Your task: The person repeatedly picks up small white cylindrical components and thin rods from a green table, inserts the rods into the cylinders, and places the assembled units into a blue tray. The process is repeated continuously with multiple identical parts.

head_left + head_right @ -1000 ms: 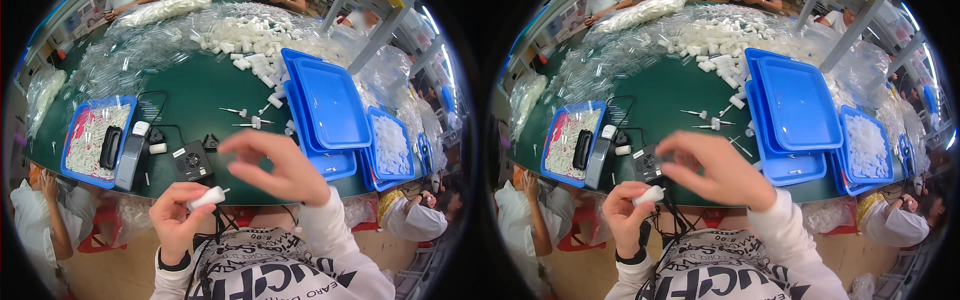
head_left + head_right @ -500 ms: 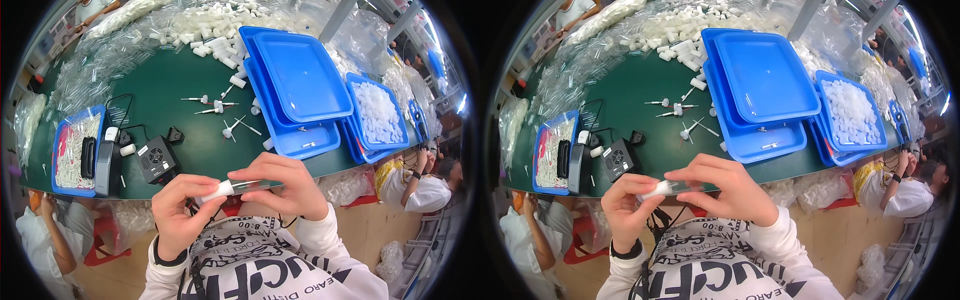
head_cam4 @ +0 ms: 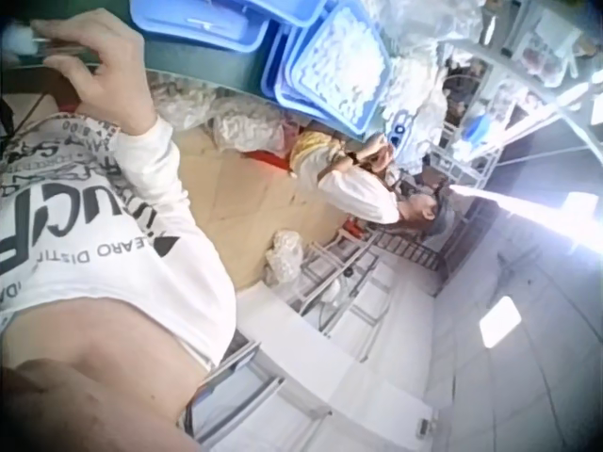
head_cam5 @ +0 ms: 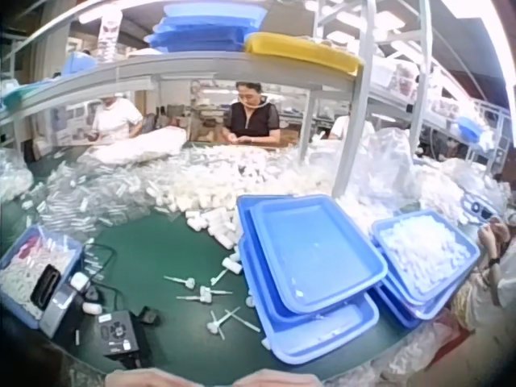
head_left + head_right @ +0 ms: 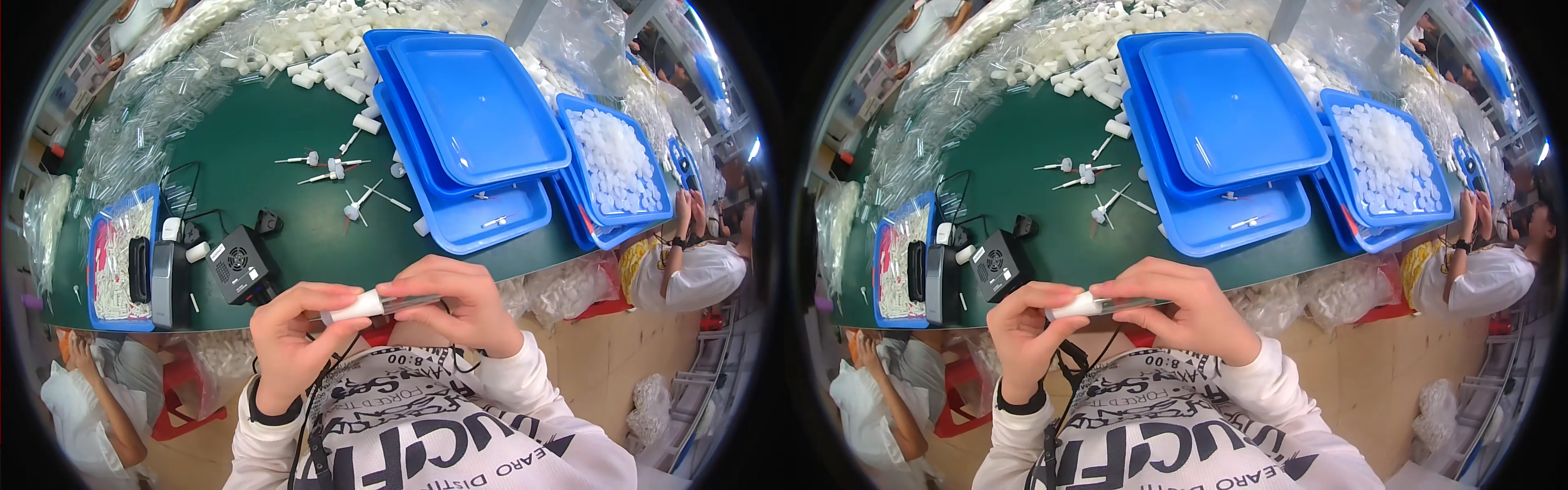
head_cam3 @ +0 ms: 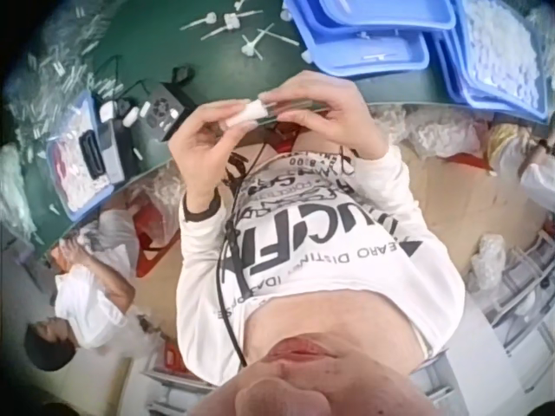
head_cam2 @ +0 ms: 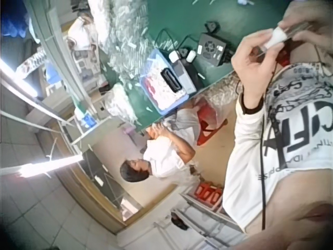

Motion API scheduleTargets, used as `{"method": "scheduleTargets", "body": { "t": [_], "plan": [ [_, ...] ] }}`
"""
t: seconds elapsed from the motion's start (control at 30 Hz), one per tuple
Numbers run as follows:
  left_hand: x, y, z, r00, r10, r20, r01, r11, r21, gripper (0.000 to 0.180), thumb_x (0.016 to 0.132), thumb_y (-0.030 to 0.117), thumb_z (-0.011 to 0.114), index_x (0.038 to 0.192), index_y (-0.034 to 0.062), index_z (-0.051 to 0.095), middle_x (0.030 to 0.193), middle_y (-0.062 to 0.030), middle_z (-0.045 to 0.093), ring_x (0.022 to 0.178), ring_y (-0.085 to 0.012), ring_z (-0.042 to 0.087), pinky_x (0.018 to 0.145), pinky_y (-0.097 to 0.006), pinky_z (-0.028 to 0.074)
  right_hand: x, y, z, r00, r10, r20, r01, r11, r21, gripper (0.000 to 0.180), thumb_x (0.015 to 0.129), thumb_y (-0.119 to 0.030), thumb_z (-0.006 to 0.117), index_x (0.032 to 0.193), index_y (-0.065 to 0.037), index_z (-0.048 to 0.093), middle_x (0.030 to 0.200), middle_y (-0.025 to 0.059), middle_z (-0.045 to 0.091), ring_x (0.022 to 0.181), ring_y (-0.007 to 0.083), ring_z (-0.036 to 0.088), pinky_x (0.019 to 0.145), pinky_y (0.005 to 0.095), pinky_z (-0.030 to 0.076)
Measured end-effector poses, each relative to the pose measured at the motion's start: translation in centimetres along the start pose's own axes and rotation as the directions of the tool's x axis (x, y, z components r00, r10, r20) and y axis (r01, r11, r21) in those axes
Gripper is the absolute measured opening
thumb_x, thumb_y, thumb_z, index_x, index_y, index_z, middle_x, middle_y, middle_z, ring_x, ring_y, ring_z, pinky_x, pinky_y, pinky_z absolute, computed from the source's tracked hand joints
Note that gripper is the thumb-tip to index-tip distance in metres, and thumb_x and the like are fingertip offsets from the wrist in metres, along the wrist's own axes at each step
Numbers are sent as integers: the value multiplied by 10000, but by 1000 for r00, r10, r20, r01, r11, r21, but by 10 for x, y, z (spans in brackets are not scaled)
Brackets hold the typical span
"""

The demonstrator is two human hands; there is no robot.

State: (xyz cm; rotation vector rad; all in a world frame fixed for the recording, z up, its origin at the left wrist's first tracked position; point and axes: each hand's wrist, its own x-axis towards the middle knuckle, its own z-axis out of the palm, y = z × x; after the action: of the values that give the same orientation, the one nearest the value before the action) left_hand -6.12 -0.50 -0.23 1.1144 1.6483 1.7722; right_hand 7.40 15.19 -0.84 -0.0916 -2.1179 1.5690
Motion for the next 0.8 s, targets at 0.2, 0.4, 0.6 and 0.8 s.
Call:
{"method": "scheduleTargets", "body": {
  "t": [0.2, 0.4, 0.6, 0.8],
  "plan": [
    [4, 6, 7, 1000, -16, 14, 16, 1000, -22, 213, 702, -89, 688, 894, -43, 608, 954, -169, 632, 876, -216, 632, 713, -299, 546, 1, -15, -7, 990, 142, 11, -142, 990, 24, 304, 766, -13, 657, 1067, -37, 636, 822, 78, 631, 726, 131, 604, 622, 247, 482],
    [4, 0, 9, 999, 27, 44, -29, 999, 25, 210, 695, -85, 691, 883, -22, 620, 937, -160, 638, 870, -208, 635, 672, -285, 558, -7, -6, -4, 984, 178, 17, -178, 958, 227, 310, 769, 6, 643, 1076, -35, 631, 826, 79, 622, 758, 134, 606, 639, 242, 486],
    [8, 6, 8, 988, 27, 155, -64, 968, 241, 285, 638, -120, 694, 900, -45, 610, 999, -146, 593, 886, -188, 602, 716, -273, 511, 0, -5, -10, 988, 137, 71, -137, 991, -3, 309, 743, 10, 655, 1051, -4, 635, 914, 109, 635, 832, 159, 607, 728, 279, 481],
    [8, 3, 7, 978, -205, -37, 196, 966, -171, 335, 672, -130, 674, 986, -45, 593, 977, -139, 575, 863, -203, 622, 765, -290, 547, -11, -2, -9, 967, 241, -83, -230, 965, 126, 286, 790, -36, 641, 1075, -21, 618, 878, 91, 632, 790, 149, 628, 682, 256, 508]
  ]
}}
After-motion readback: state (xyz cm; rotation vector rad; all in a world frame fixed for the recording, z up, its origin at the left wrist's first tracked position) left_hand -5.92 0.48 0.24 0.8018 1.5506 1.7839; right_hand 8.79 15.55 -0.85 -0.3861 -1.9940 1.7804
